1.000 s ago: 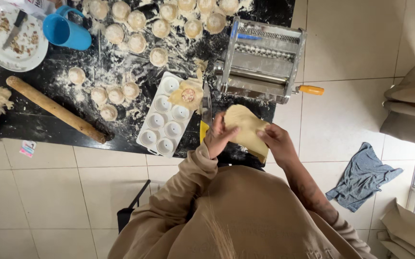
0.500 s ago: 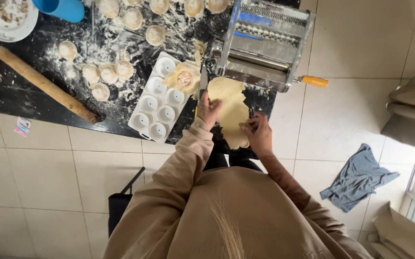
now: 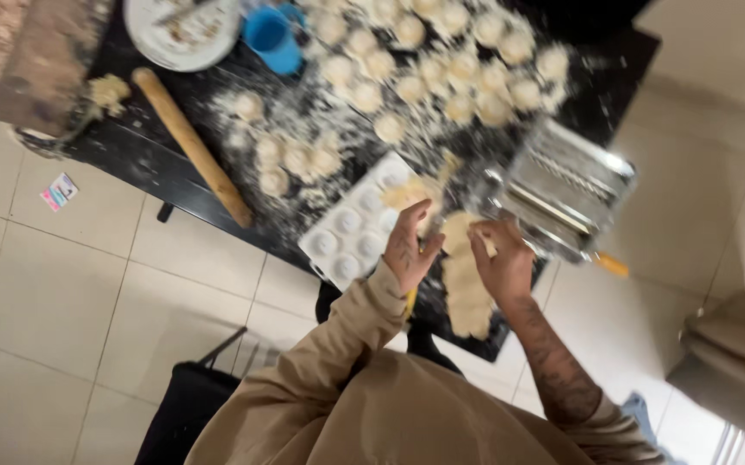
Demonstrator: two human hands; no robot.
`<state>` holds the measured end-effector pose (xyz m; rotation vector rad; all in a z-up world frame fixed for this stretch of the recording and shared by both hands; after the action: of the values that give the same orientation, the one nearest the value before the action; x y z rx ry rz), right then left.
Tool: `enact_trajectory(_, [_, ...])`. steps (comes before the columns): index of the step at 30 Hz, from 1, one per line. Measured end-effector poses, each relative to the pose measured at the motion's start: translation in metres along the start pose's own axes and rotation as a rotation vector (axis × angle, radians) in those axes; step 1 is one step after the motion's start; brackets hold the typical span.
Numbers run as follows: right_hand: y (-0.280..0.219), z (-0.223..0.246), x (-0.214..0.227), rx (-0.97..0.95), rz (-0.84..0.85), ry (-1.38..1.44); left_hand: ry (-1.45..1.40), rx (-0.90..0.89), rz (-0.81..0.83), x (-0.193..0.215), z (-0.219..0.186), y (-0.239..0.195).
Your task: The person prepares dumpling wrappers by hand, shaping dough balls and flattening them with a rolling pin. They then use a pasta machine to roll the dough into thin sheets, repeating the process for multiple pieces of dough.
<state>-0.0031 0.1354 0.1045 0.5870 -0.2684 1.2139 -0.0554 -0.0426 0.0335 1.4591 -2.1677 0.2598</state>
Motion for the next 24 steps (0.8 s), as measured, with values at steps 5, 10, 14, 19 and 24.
enact_trajectory(5, [0.198, 0.093, -0.103, 0.424, 0.092, -0.071, -0.208, 0.083, -0.207, 0.141, 0.042, 0.054])
enact_trajectory(10, [0.419, 0.145, -0.281, 0.391, 0.298, -0.122, -0.127, 0.149, -0.262, 0.274, 0.109, 0.119])
enact_trajectory(14, [0.525, 0.123, -0.405, 0.102, 0.57, -0.595, -0.117, 0.108, -0.305, 0.353, 0.159, 0.128])
enact_trajectory(19, [0.572, 0.051, -0.456, -0.201, 0.784, -1.003, -0.321, 0.251, -0.241, 0.408, 0.203, 0.107])
enact_trajectory(24, [0.565, 0.016, -0.475, -0.258, 0.901, -1.106, -0.313, 0.378, -0.204, 0.426, 0.238, 0.097])
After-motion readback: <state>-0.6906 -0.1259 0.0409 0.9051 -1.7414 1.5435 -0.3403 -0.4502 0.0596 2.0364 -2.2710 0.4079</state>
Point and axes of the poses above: each hand's wrist, its own y-axis towards the middle knuckle, its own x-axis out of the back of the hand, z = x × y, the point moved 1 cm from there along y, towards the middle knuckle, and after that the axes turned 8 degrees about y, right-handed, at the moved point
